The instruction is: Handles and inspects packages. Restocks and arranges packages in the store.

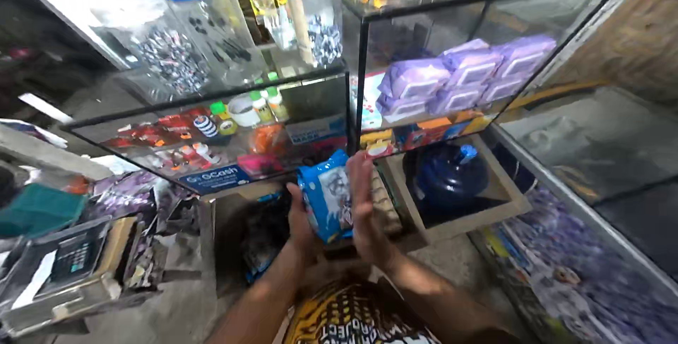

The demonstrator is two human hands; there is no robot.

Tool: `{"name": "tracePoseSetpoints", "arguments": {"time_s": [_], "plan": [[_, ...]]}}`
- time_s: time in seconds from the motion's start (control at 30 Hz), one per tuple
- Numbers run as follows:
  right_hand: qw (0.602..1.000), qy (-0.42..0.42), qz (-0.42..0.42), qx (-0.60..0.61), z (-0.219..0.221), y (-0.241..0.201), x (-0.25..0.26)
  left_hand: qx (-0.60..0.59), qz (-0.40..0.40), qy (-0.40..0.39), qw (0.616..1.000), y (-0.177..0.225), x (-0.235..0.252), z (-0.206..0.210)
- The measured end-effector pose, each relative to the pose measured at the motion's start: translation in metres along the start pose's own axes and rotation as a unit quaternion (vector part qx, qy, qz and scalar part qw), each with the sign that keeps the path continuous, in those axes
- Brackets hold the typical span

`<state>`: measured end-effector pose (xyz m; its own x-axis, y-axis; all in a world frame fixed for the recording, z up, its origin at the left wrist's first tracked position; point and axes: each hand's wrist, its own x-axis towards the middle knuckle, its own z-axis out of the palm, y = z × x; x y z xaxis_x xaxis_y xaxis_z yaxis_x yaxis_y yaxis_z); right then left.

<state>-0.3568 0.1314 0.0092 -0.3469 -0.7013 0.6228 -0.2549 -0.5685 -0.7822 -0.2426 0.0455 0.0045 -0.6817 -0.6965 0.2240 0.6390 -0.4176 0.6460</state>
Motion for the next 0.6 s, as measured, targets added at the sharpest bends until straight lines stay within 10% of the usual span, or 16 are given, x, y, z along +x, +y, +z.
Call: {"name": "tracePoseSetpoints", "arguments": {"time_s": [0.1,0.23,0.4,0.6], "plan": [[0.992,0.111,0.059,-0.025,-0.029,0.004,0.01,-0.033,-0.012,0.069,0.997,-0.001,0.005,-0.017],[0.932,0.011,0.356,0.067,-0.047,0.043,0.002,0.045,-0.043,0.054,0.997,-0.01,0.017,-0.03],[0.909,0.082,0.405,0.045,-0.037,0.098,-0.01,0.31,-0.082,0.123,0.939,-0.024,0.045,-0.074],[0.861,-0.039,0.486,-0.145,-0.036,0.182,-0.053,0.546,-0.295,0.245,0.745,-0.078,0.055,-0.151]]}}
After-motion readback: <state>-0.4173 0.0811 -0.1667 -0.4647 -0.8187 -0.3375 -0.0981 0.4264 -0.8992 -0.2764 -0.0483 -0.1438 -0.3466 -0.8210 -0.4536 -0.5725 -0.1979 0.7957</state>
